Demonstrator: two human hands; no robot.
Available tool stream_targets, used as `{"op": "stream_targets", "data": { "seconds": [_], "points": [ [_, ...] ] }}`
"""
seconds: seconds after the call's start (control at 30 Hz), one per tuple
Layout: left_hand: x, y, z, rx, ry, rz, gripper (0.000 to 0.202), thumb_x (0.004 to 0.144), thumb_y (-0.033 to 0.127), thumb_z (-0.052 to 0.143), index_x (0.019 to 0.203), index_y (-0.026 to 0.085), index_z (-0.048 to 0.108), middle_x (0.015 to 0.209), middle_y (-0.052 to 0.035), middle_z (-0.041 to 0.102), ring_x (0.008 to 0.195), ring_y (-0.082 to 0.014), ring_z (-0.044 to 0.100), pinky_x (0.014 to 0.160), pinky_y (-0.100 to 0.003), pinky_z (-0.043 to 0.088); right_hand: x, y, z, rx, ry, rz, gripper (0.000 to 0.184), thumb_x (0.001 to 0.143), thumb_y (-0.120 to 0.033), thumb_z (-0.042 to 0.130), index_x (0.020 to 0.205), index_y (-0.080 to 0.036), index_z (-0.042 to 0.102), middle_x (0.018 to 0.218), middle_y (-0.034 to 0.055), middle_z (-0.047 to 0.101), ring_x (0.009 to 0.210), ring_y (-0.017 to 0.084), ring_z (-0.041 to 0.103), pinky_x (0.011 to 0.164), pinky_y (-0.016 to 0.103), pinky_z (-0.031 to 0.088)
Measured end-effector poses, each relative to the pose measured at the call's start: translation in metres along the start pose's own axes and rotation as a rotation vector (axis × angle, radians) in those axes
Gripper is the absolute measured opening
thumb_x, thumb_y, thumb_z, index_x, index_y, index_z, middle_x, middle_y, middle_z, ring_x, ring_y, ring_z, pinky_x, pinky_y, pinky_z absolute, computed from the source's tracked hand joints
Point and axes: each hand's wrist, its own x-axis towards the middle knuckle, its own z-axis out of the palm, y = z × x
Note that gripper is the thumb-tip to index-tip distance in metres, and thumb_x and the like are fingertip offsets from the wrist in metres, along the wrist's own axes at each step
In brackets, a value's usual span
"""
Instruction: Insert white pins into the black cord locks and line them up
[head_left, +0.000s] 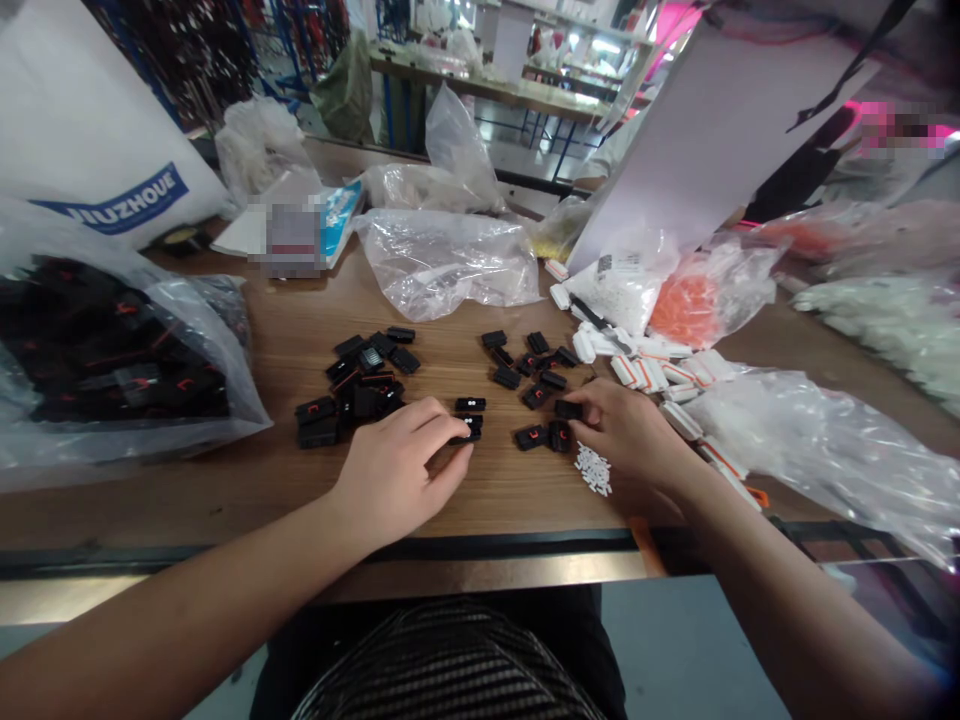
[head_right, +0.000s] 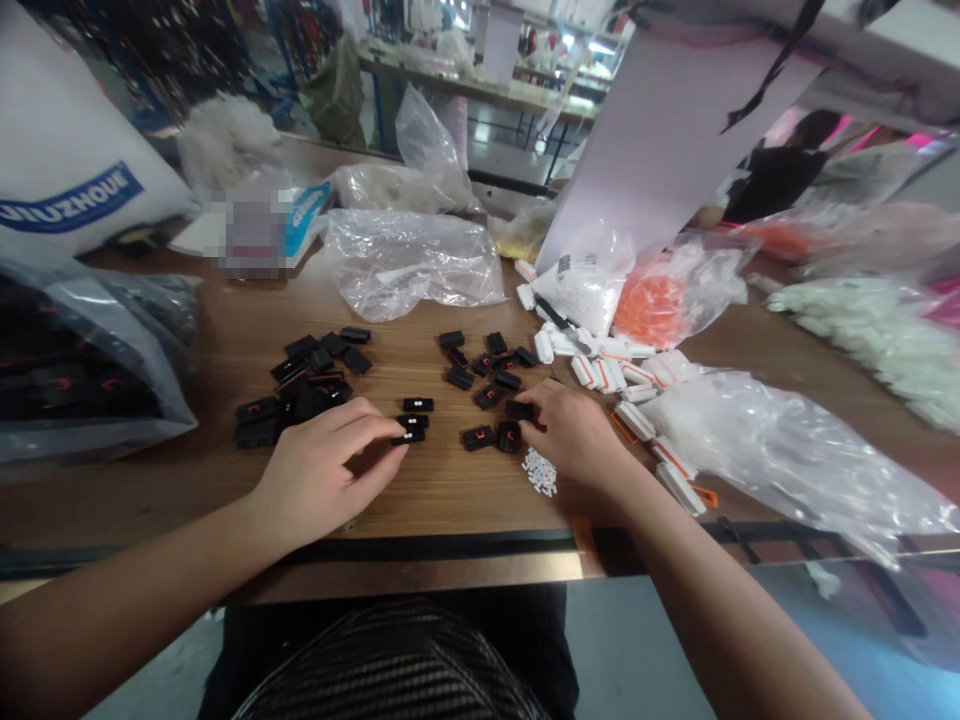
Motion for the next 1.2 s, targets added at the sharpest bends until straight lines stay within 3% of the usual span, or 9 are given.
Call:
{"op": "stream_targets", "data": {
  "seconds": [0.17, 0.3, 0.43, 0.53, 0.63, 0.73, 0.83, 1.0, 1.2],
  "points": [
    [-0.006, 0.013, 0.003, -0.358, -0.056, 0.086, 0.011, 0.094, 0.022, 0.058, 0.103, 0.02, 0.064, 0.099, -0.0045, 0.067, 0.084, -0.0137, 0.065, 0.076, -0.027, 0.055, -0.028, -0.041, -0.003, 0.032, 0.268, -0.277, 0.021, 0.085, -0.017, 0.061, 0.105, -0.018, 0.068, 0.102, 0.008, 0.072, 0.092, 0.021, 0.068, 0.082, 0.034, 0.054],
    [-0.011, 0.018, 0.011, -0.51, -0.204, -0.036, 0.033, 0.089, 0.03, 0.069, 0.119, 0.02, 0.062, 0.102, -0.0047, 0.068, 0.077, -0.0129, 0.066, 0.062, -0.022, 0.056, -0.048, -0.08, 0.009, 0.06, 0.222, -0.471, 0.023, 0.09, -0.015, 0.058, 0.112, -0.016, 0.064, 0.102, 0.0091, 0.072, 0.088, 0.02, 0.066, 0.076, 0.034, 0.054],
    [-0.012, 0.016, 0.016, -0.516, -0.253, -0.046, 0.019, 0.089, 0.02, 0.066, 0.108, 0.019, 0.068, 0.089, -0.0015, 0.07, 0.069, -0.0117, 0.064, 0.064, -0.024, 0.055, -0.053, -0.093, 0.02, 0.089, 0.249, -0.488, 0.024, 0.09, -0.014, 0.06, 0.114, -0.014, 0.064, 0.098, 0.0098, 0.071, 0.084, 0.02, 0.065, 0.076, 0.034, 0.055],
    [-0.01, 0.013, 0.017, -0.48, -0.271, -0.031, 0.016, 0.09, 0.019, 0.064, 0.105, 0.02, 0.071, 0.094, -0.002, 0.072, 0.074, -0.0134, 0.066, 0.072, -0.028, 0.056, -0.053, -0.08, 0.012, 0.238, 0.255, -0.399, 0.025, 0.088, -0.019, 0.065, 0.113, -0.016, 0.066, 0.101, 0.0093, 0.071, 0.089, 0.019, 0.066, 0.079, 0.033, 0.055],
    [-0.01, 0.012, 0.018, -0.379, -0.28, 0.03, 0.016, 0.09, 0.021, 0.066, 0.105, 0.023, 0.072, 0.1, -0.0016, 0.073, 0.089, -0.0183, 0.066, 0.082, -0.035, 0.055, -0.053, -0.047, -0.007, 0.32, 0.279, -0.127, 0.017, 0.091, -0.023, 0.061, 0.105, -0.021, 0.07, 0.099, 0.0069, 0.071, 0.088, 0.018, 0.067, 0.076, 0.031, 0.054],
    [-0.012, 0.012, 0.02, -0.306, -0.291, 0.071, 0.016, 0.092, 0.023, 0.065, 0.106, 0.023, 0.072, 0.099, -0.0021, 0.072, 0.092, -0.0203, 0.065, 0.083, -0.039, 0.055, -0.054, -0.006, -0.02, 0.179, 0.169, 0.188, 0.02, 0.091, -0.033, 0.058, 0.094, -0.021, 0.074, 0.082, 0.0038, 0.072, 0.068, 0.017, 0.064, 0.062, 0.03, 0.049],
    [-0.013, 0.013, 0.021, -0.27, -0.3, 0.066, 0.017, 0.093, 0.024, 0.063, 0.108, 0.022, 0.071, 0.098, -0.0029, 0.071, 0.092, -0.0209, 0.065, 0.083, -0.04, 0.055, -0.057, 0.024, -0.018, 0.071, -0.009, 0.333, 0.022, 0.088, -0.036, 0.059, 0.088, -0.022, 0.076, 0.076, 0.0021, 0.074, 0.062, 0.018, 0.064, 0.057, 0.03, 0.047],
    [-0.015, 0.011, 0.023, -0.248, -0.306, 0.056, 0.017, 0.093, 0.025, 0.064, 0.109, 0.023, 0.07, 0.099, -0.0022, 0.07, 0.092, -0.02, 0.065, 0.083, -0.039, 0.056, -0.059, 0.037, -0.004, 0.096, -0.067, 0.305, 0.023, 0.086, -0.037, 0.059, 0.09, -0.024, 0.077, 0.081, 0.0012, 0.077, 0.064, 0.017, 0.067, 0.058, 0.028, 0.048],
    [-0.014, 0.009, 0.024, -0.244, -0.313, 0.058, 0.018, 0.093, 0.026, 0.063, 0.11, 0.024, 0.069, 0.1, -0.0015, 0.069, 0.092, -0.0195, 0.065, 0.083, -0.039, 0.055, -0.054, 0.038, -0.006, -0.055, -0.037, 0.046, 0.023, 0.089, -0.028, 0.054, 0.09, -0.024, 0.076, 0.09, 0.0044, 0.076, 0.081, 0.023, 0.069, 0.075, 0.034, 0.051]
  ]
}}
